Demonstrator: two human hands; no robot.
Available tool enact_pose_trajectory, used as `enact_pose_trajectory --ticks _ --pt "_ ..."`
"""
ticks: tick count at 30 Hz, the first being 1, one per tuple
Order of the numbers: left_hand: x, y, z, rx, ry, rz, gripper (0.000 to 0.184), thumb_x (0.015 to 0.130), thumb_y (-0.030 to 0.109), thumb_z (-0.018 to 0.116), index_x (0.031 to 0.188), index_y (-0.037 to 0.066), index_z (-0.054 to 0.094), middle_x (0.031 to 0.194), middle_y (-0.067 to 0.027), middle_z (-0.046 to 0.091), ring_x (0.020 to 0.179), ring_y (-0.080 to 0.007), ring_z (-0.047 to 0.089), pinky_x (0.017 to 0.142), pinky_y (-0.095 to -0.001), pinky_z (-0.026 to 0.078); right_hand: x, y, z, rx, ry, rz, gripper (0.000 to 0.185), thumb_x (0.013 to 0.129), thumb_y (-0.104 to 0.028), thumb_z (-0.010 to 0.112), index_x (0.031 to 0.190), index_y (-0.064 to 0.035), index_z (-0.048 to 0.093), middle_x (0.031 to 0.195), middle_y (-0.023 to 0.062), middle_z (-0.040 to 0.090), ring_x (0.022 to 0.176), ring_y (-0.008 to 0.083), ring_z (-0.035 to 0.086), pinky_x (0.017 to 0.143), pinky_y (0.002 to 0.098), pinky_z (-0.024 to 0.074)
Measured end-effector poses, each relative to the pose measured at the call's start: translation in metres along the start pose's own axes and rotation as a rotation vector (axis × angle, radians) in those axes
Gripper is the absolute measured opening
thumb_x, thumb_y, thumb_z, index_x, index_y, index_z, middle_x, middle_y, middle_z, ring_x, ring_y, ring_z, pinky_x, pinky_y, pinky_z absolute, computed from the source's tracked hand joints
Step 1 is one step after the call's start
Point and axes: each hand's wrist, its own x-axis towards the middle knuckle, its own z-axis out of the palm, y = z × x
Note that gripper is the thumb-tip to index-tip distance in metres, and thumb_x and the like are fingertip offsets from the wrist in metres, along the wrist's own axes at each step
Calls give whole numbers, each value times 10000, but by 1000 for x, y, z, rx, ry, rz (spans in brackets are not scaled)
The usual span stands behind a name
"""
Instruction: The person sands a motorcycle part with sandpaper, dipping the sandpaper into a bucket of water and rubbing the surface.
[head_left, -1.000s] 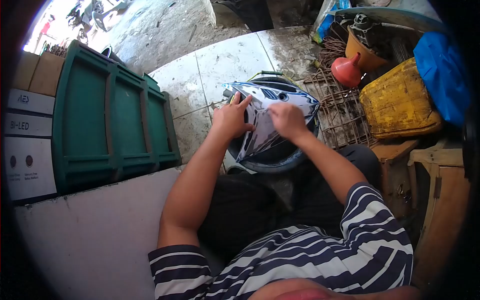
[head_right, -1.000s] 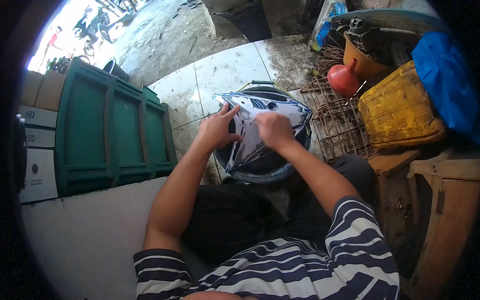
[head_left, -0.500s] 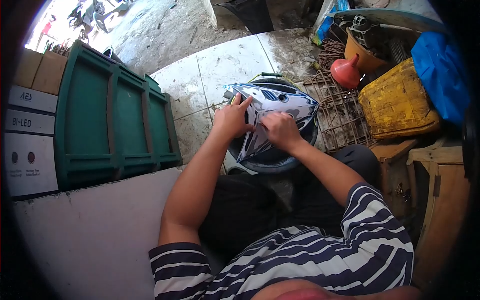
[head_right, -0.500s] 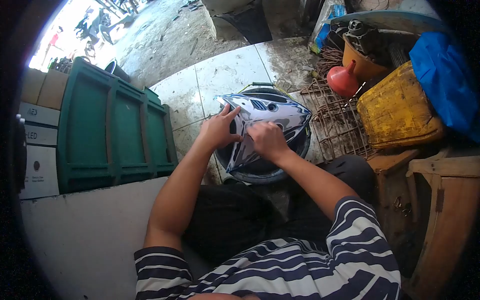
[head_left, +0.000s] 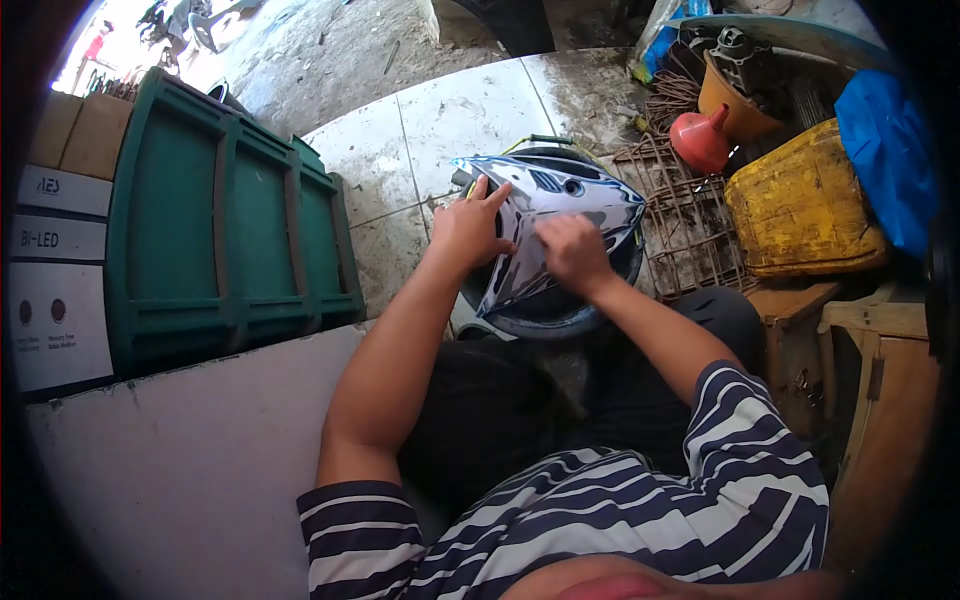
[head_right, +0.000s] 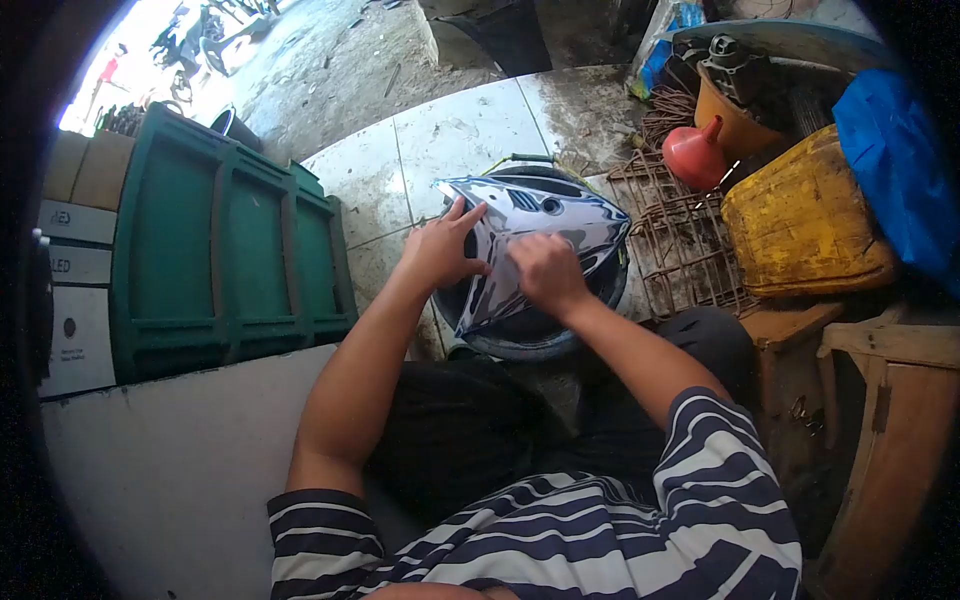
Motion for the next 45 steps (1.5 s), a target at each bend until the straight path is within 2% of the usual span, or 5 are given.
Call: enact_pose_trajectory --ticks 4,11,39,43,45 --pt "1 1 0 -23 -13 -16 1090 719 527 909 1644 312 374 1705 -163 352 1354 -407 600 1071 -511 525 8 19 -8 -42 -55 189 137 878 -111 586 950 -79 698 848 116 694 839 328 690 770 463 527" --pt "6 -3 6 -23 -1 -24 1087 723 532 911 1644 347 363 1727 -132 325 1344 -359 621 1045 -535 519 -1 13 0 24 -18 -49 147 884 -135 589 958 -89 707 849 101 695 810 320 695 725 465 534" --pt "-2 2 2 4 -12 -14 1086 730 513 906 1648 305 365 1700 -178 353 1366 -403 591 1079 -523 519 15 17 -13 -45 -16 174 138 885 -151 623 967 -132 732 779 94 672 751 324 683 718 464 527" --pt "1 4 -1 -2 -17 -16 1083 737 512 902 1652 315 357 1706 -164 350 1364 -401 594 1076 -521 521 2 -10 -4 7 -76 -27 96 906 -141 620 873 -114 706 768 119 666 748 353 680 675 497 534" --pt "1 3 -1 1 -15 -24 1080 741 512 900 1653 320 354 1710 -158 344 1361 -400 596 1076 -519 521 8 7 -7 -7 -31 126 102 903 -143 619 855 -108 702 756 120 661 751 359 681 677 499 538"
